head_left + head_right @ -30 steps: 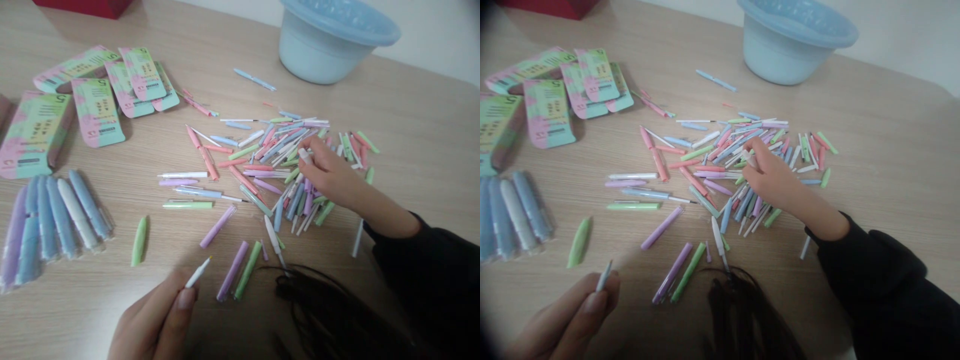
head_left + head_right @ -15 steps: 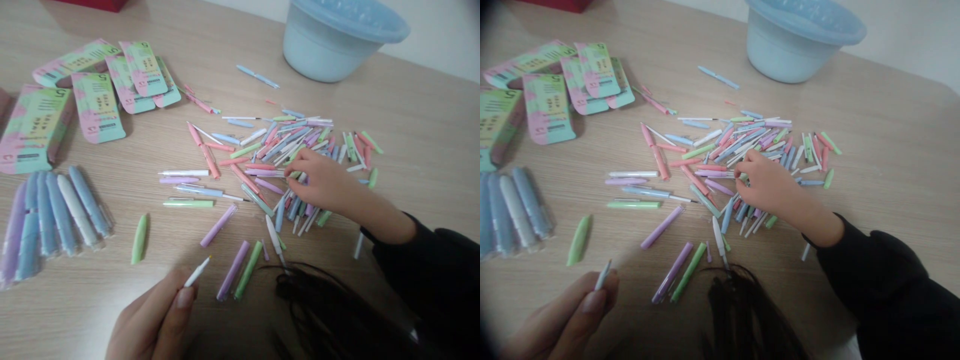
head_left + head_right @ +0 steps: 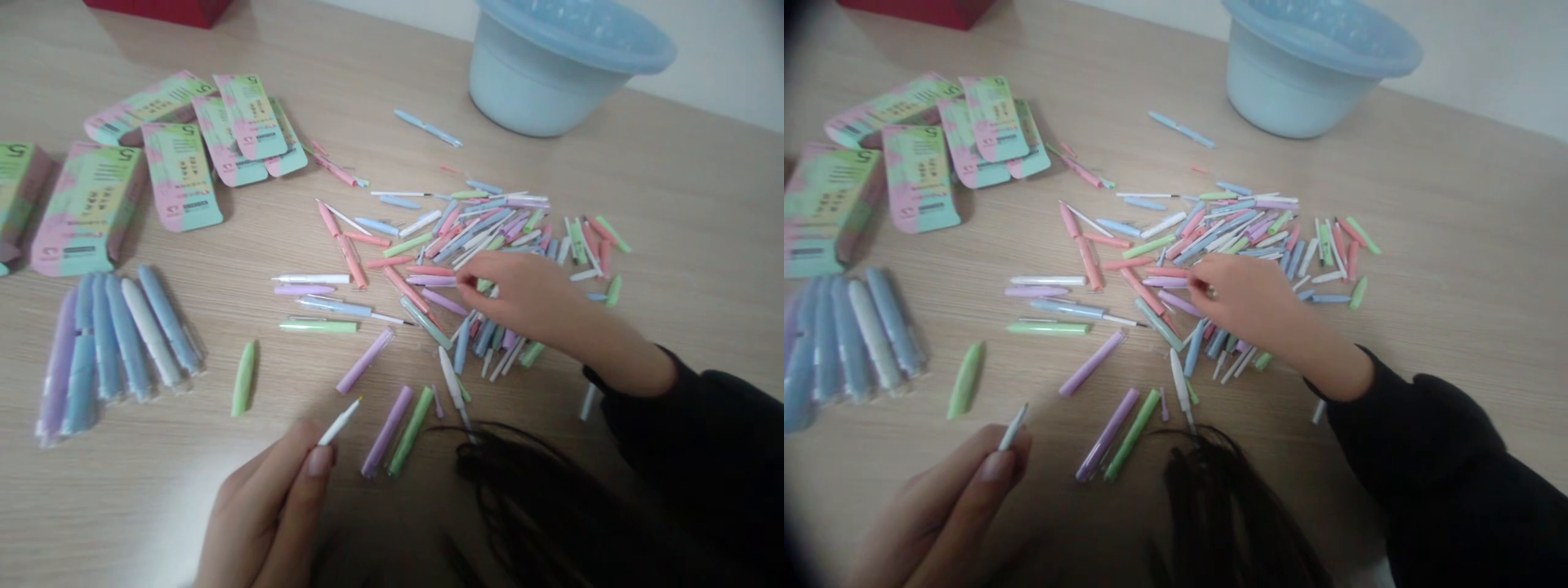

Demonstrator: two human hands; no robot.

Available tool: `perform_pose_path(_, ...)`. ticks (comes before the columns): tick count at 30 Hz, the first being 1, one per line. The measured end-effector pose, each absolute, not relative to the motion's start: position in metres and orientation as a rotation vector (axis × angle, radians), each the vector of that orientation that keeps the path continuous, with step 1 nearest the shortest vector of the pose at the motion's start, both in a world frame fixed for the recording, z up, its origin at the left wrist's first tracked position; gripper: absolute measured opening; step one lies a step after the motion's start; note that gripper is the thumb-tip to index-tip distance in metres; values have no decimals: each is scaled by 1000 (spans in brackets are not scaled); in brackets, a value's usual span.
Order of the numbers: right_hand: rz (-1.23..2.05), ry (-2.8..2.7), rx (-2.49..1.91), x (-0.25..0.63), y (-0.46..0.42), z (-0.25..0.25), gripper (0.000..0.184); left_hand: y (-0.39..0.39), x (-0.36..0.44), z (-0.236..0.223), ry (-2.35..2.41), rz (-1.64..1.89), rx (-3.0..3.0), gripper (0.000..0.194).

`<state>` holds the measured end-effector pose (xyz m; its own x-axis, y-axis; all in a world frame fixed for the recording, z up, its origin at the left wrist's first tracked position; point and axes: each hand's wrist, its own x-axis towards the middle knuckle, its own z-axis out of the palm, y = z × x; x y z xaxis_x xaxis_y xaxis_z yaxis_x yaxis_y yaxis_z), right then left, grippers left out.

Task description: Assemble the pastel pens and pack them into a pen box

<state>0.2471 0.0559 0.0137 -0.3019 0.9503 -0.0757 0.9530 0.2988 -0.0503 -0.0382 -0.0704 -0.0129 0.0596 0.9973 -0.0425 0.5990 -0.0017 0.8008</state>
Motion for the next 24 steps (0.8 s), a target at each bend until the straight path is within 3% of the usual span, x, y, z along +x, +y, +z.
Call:
perform_pose_path(12,-245,2620,1883,276,61,-5,25,-65,-39,-5,1480,765,1708,40)
perform_pose_path(24,-19,2541,1639,256,65,-3,25,-63,-40,-8,1468,755,1775,38)
